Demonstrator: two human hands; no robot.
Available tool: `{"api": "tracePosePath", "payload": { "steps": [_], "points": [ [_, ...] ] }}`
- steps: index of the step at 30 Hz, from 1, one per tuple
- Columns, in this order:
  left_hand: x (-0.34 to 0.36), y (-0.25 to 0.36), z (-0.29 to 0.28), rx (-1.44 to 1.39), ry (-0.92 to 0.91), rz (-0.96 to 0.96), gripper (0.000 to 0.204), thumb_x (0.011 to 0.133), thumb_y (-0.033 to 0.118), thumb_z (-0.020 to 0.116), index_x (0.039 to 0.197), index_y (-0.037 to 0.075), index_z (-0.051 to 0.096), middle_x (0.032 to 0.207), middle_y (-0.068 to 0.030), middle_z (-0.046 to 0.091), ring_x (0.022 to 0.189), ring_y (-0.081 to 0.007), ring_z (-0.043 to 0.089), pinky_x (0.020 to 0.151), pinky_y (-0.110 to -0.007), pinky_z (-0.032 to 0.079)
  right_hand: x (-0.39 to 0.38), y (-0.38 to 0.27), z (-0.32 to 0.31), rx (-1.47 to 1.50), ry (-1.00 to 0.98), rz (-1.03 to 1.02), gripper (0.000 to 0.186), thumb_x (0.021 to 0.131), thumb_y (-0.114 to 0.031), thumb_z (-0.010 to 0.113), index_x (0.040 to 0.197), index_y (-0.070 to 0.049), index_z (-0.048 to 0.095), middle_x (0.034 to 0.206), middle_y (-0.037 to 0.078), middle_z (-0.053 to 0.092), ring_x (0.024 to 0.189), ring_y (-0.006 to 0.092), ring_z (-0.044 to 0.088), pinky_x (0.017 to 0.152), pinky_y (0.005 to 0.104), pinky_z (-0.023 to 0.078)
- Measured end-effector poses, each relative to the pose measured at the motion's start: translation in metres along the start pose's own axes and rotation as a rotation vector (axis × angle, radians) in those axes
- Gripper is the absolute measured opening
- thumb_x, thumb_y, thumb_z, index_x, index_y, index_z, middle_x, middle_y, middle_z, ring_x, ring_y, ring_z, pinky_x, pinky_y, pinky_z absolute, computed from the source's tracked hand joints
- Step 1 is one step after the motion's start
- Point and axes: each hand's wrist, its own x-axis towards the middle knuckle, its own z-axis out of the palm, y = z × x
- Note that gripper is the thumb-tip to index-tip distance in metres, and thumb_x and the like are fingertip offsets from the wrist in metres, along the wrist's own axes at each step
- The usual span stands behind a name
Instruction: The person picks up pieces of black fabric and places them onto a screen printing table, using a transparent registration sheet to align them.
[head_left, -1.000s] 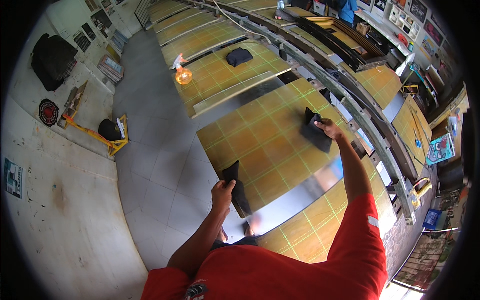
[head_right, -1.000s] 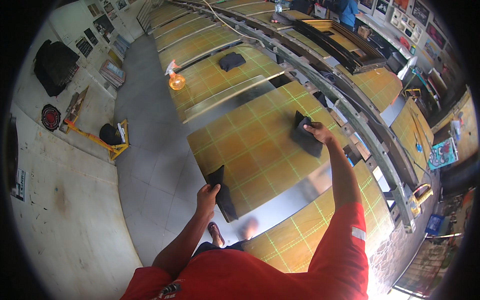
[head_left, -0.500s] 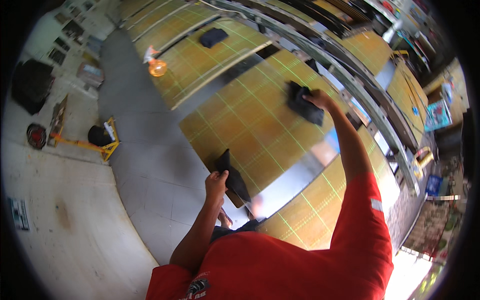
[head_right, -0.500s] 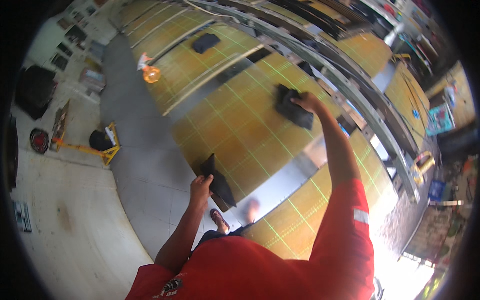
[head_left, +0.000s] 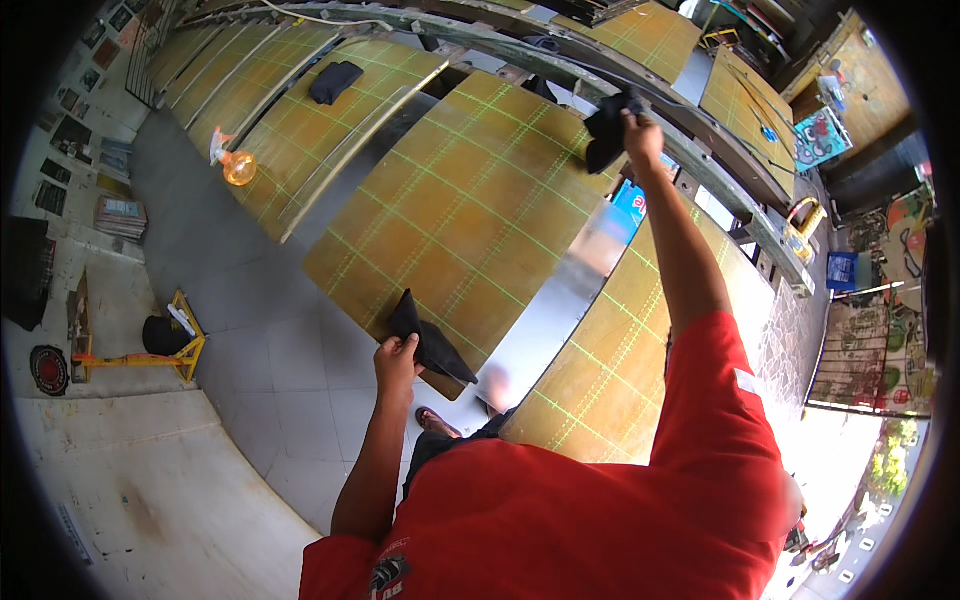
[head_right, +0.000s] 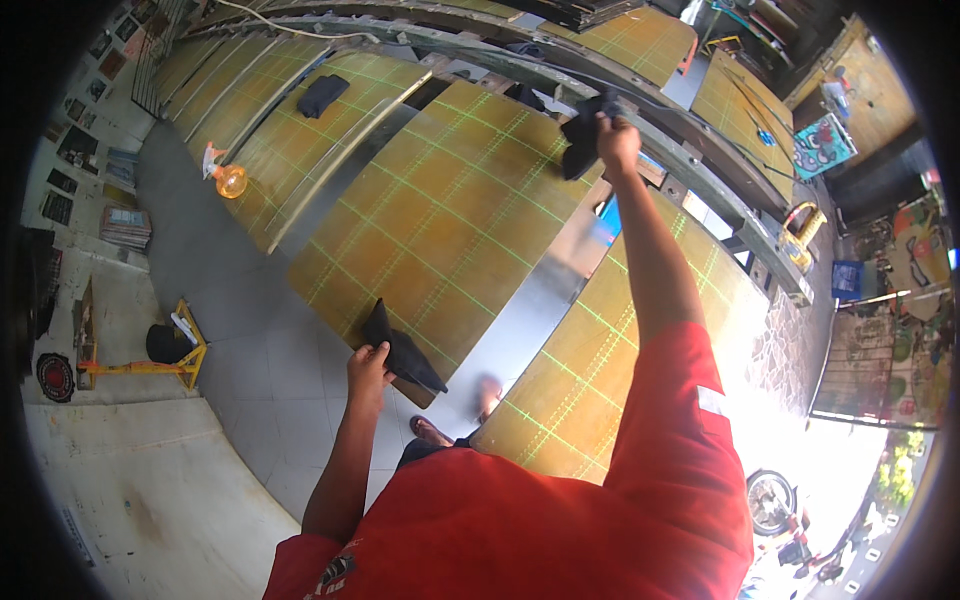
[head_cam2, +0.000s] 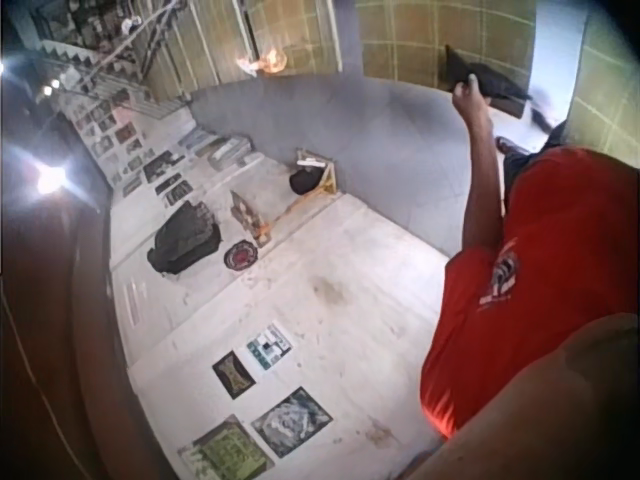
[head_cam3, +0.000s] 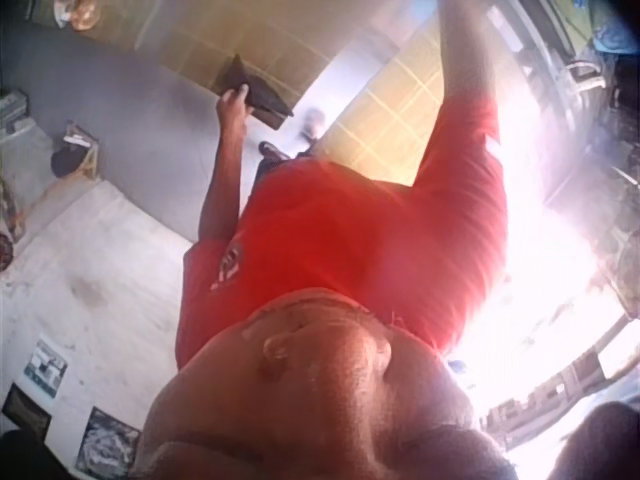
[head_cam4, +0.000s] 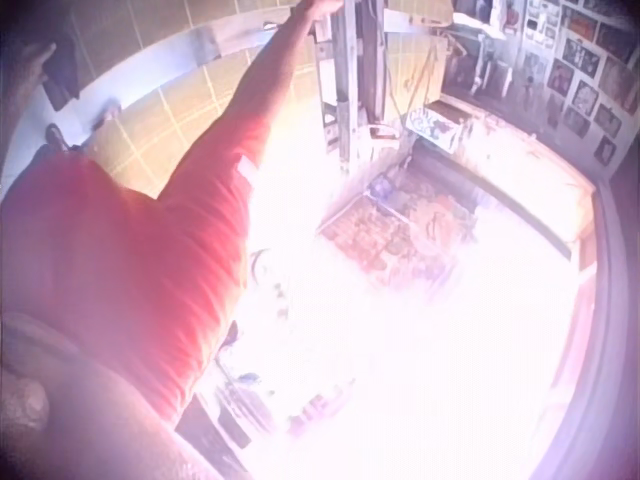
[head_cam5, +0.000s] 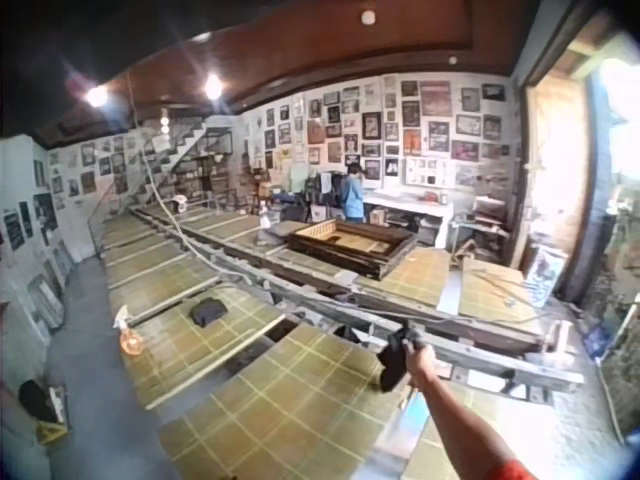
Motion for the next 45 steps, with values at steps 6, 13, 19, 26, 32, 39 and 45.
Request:
{"api": "tracePosePath", "payload": {
  "steps": [6, 13, 19, 26, 32, 39, 45],
  "points": [
    [0.001, 0.006, -0.005, -0.087, -0.118, -0.056, 0.009, 0.093, 0.017, 0.064, 0.094, 0.009, 0.059, 0.089, -0.0018, 0.064, 0.078, -0.0140, 0.064, 0.068, -0.032, 0.053, -0.045, -0.020, -0.150, 0.826, 0.294, 0.080, 0.025, 0.098, -0.027, 0.059, 0.086, -0.005, 0.062, 0.080, -0.002, 0.060, 0.069, 0.0073, 0.051, 0.062, 0.0246, 0.040],
    [0.001, 0.024, -0.020, -0.212, -0.299, -0.084, 0.009, 0.093, 0.015, 0.063, 0.102, 0.013, 0.060, 0.098, -0.0020, 0.066, 0.091, -0.0158, 0.064, 0.079, -0.035, 0.051, -0.272, 0.005, -0.223, 0.582, -0.033, 0.522, 0.032, 0.098, -0.033, 0.058, 0.103, -0.002, 0.064, 0.090, 0.000, 0.061, 0.079, 0.0080, 0.052, 0.073, 0.0239, 0.042],
    [-0.003, 0.049, -0.021, -0.256, -0.472, -0.182, 0.005, 0.093, 0.014, 0.063, 0.095, 0.012, 0.058, 0.095, -0.0028, 0.065, 0.088, -0.0162, 0.064, 0.080, -0.034, 0.052, -0.400, 0.001, -0.188, 0.582, 0.101, 0.817, 0.035, 0.098, -0.030, 0.058, 0.112, 0.001, 0.062, 0.086, -0.001, 0.061, 0.075, 0.0065, 0.051, 0.067, 0.0225, 0.040],
    [-0.002, 0.086, -0.026, -0.210, -0.697, -0.274, 0.004, 0.091, 0.011, 0.064, 0.091, 0.012, 0.060, 0.093, -0.0023, 0.066, 0.087, -0.0151, 0.064, 0.082, -0.034, 0.052, -0.431, -0.051, -0.145, 0.619, -0.136, 0.925, 0.032, 0.100, -0.037, 0.052, 0.099, -0.006, 0.062, 0.073, -0.002, 0.058, 0.054, 0.0086, 0.052, 0.049, 0.0248, 0.039],
    [0.005, 0.095, -0.029, -0.196, -0.794, -0.318, 0.006, 0.092, 0.009, 0.063, 0.097, 0.012, 0.062, 0.097, -0.0016, 0.067, 0.092, -0.0153, 0.065, 0.086, -0.034, 0.051, -0.421, -0.091, -0.108, 1.154, -0.220, 0.883, 0.047, 0.103, -0.042, 0.042, 0.125, -0.002, 0.055, 0.117, 0.011, 0.064, 0.105, 0.0215, 0.064, 0.089, 0.0370, 0.051],
    [-0.004, 0.116, -0.030, -0.200, -0.819, -0.283, 0.008, 0.092, 0.010, 0.062, 0.099, 0.012, 0.062, 0.098, -0.0015, 0.067, 0.094, -0.0144, 0.064, 0.086, -0.033, 0.051, -0.420, -0.098, -0.109, 1.644, -0.351, 0.761, 0.054, 0.102, -0.038, 0.041, 0.144, -0.004, 0.041, 0.149, 0.013, 0.042, 0.138, 0.0270, 0.039, 0.117, 0.0397, 0.025],
    [-0.002, 0.118, -0.028, -0.185, -0.845, -0.274, 0.014, 0.092, 0.012, 0.064, 0.104, 0.011, 0.057, 0.100, -0.0032, 0.063, 0.094, -0.0165, 0.063, 0.087, -0.036, 0.052, -0.419, -0.119, -0.116, 1.426, -0.323, 0.741, 0.051, 0.101, -0.034, 0.045, 0.142, -0.005, 0.044, 0.148, 0.013, 0.044, 0.136, 0.0275, 0.041, 0.116, 0.0403, 0.026]
  ]
}}
